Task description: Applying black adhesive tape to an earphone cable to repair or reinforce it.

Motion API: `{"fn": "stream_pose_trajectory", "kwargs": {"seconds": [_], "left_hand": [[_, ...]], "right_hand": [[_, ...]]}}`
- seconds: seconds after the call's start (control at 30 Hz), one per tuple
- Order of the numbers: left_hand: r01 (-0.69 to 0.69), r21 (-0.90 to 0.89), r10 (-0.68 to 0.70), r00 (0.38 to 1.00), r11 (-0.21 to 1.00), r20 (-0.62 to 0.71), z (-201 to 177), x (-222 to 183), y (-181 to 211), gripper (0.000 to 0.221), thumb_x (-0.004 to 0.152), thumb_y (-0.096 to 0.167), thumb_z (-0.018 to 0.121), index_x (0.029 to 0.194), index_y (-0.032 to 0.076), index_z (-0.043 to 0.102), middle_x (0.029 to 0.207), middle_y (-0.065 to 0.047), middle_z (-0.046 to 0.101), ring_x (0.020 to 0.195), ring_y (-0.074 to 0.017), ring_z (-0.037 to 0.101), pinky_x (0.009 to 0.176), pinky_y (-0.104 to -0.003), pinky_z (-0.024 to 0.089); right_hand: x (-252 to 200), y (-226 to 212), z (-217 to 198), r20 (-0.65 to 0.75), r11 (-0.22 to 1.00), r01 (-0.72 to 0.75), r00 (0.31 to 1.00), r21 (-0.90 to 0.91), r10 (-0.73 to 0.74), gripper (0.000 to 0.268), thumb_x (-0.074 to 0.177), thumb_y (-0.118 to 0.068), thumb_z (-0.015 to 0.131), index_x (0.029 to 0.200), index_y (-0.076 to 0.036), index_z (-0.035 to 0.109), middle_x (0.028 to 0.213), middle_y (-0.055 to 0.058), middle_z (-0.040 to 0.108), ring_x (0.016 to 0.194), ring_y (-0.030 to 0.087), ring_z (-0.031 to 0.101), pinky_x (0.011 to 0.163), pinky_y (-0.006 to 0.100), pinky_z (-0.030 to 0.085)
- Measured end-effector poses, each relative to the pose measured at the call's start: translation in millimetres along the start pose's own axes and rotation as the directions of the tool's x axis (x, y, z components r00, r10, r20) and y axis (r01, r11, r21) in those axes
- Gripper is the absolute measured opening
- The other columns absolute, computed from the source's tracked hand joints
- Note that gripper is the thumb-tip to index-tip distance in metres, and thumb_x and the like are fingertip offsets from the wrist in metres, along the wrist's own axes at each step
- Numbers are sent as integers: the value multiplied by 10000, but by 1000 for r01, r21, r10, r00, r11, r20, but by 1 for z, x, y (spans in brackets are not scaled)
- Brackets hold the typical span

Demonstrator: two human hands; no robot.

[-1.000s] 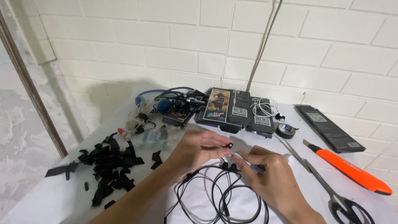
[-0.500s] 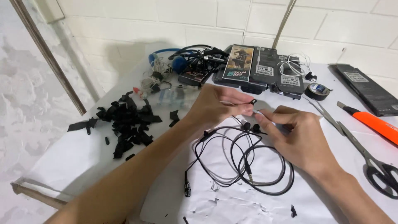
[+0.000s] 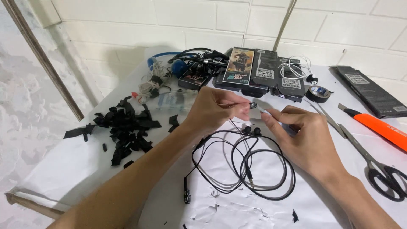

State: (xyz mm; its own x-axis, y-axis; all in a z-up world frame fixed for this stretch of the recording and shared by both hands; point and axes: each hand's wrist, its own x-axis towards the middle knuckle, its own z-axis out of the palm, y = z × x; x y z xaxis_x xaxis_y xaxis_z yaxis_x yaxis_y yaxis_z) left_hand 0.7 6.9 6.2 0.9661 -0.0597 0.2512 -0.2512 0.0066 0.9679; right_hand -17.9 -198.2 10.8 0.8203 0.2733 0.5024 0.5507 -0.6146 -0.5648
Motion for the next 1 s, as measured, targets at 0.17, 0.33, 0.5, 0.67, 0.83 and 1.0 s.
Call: {"fn": "stream_pose_trajectory", "kwargs": {"seconds": [0.17, 0.33, 0.5, 0.67, 0.83, 1.0], "left_hand": [[-40, 12, 39, 994, 999, 104, -2, -1, -3, 221, 866, 6, 731, 1052, -110, 764, 865, -244, 797, 762, -338, 826, 678, -280, 672], [-41, -54, 48, 990, 998, 132, 2, 1, -6, 262, 856, 2, 721, 1068, -150, 741, 884, -264, 789, 782, -384, 818, 662, -326, 692], [-102, 27, 97, 985, 994, 139, -1, 5, -12, 218, 928, 61, 691, 1107, -45, 759, 916, -234, 809, 775, -324, 835, 688, -291, 672], [-36, 58, 28, 991, 998, 133, 4, -5, 4, 239, 917, 84, 692, 1105, -49, 760, 943, -242, 812, 811, -319, 838, 642, -235, 625], [-145, 81, 138, 986, 986, 91, 0, 1, -6, 174, 912, 35, 700, 1012, -97, 756, 922, -280, 798, 802, -356, 841, 610, -311, 717], [-416, 400, 411, 906, 817, 102, -12, 8, -8, 167, 997, 97, 636, 980, 12, 780, 780, -124, 805, 671, -192, 850, 321, -160, 435]], "right_hand": [[2, 0, 0, -9, 997, -80, 997, 6, 80, 238, 967, -236, 695, 1043, -65, 842, 691, 2, 557, 590, 119, 327, 540, 295, 303], [0, -1, -1, -21, 995, -99, 995, -2, 99, 284, 960, -239, 702, 1142, -52, 813, 667, 9, 602, 594, 129, 323, 531, 296, 313], [0, 2, 5, 43, 998, -38, 998, 48, 36, 224, 954, -214, 703, 1057, -85, 854, 638, -6, 507, 593, 118, 288, 509, 300, 264], [0, 3, 1, -5, 999, -53, 999, -1, 53, 268, 973, -240, 682, 1121, -65, 822, 633, 0, 499, 571, 122, 282, 506, 299, 270], [0, -1, 2, 35, 999, 9, 999, 48, -11, 228, 973, -209, 683, 939, -54, 847, 632, -8, 451, 596, 111, 286, 514, 298, 254], [9, -1, -4, -63, 985, -162, 984, 65, 166, 350, 978, -292, 635, 1162, -50, 809, 703, 24, 678, 667, 103, 518, 596, 271, 430]]}}
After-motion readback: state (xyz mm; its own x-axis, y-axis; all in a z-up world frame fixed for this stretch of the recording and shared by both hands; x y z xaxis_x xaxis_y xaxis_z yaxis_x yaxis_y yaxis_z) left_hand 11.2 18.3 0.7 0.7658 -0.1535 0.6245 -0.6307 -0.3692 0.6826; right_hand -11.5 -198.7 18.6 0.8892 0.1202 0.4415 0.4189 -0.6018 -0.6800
